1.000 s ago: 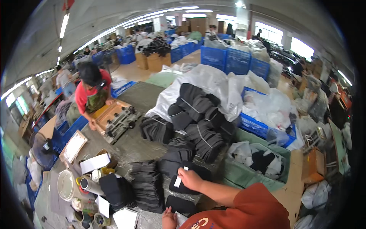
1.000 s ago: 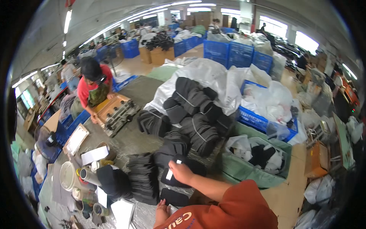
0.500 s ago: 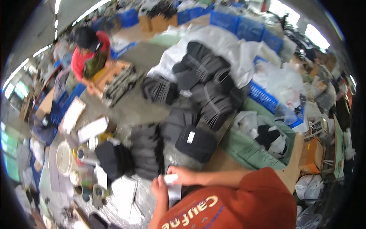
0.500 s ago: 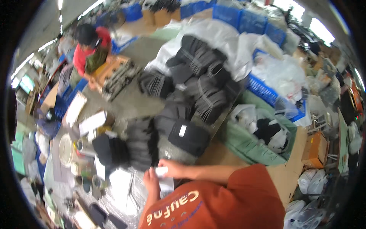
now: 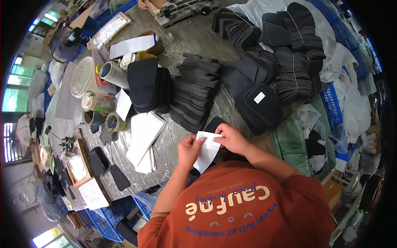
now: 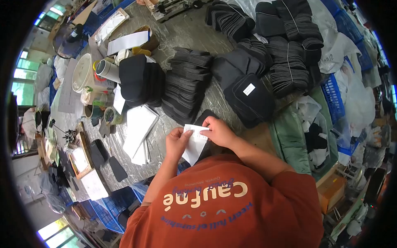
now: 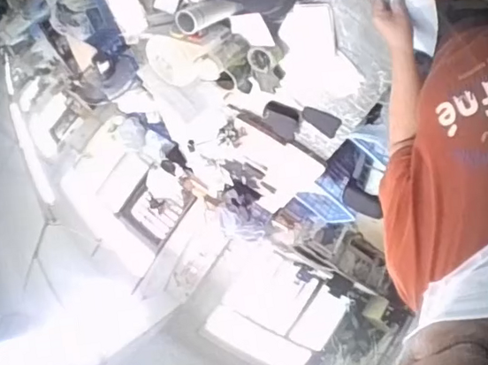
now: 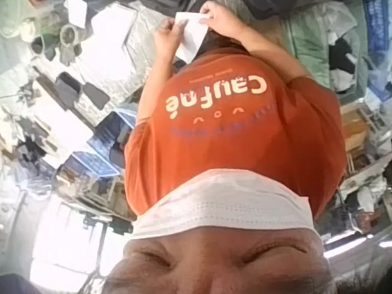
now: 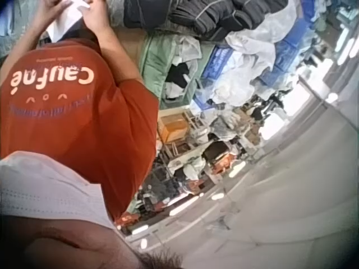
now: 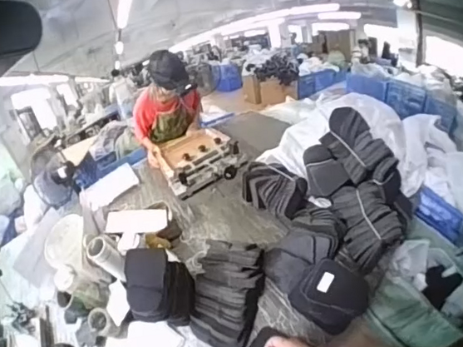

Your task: Checking and stacking fabric shoe component pieces at a manufacturing station.

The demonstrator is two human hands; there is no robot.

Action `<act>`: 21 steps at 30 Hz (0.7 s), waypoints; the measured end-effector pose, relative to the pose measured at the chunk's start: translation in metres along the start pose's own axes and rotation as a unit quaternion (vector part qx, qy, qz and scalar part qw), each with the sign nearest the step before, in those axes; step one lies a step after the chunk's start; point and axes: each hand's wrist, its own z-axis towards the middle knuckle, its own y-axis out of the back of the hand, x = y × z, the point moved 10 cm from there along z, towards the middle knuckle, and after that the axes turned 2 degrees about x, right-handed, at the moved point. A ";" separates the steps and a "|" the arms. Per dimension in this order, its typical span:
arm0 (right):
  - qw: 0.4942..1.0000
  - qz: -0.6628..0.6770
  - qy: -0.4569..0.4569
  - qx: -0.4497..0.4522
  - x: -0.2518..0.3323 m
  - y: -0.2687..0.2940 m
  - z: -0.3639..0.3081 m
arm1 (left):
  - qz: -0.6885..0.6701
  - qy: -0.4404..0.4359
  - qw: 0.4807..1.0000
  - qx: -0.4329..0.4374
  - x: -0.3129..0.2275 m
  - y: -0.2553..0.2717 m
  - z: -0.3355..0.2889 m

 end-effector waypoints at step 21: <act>0.984 -0.086 0.085 -0.134 -0.035 0.039 0.030 | 0.432 -0.296 0.831 0.187 -0.002 -0.081 -0.030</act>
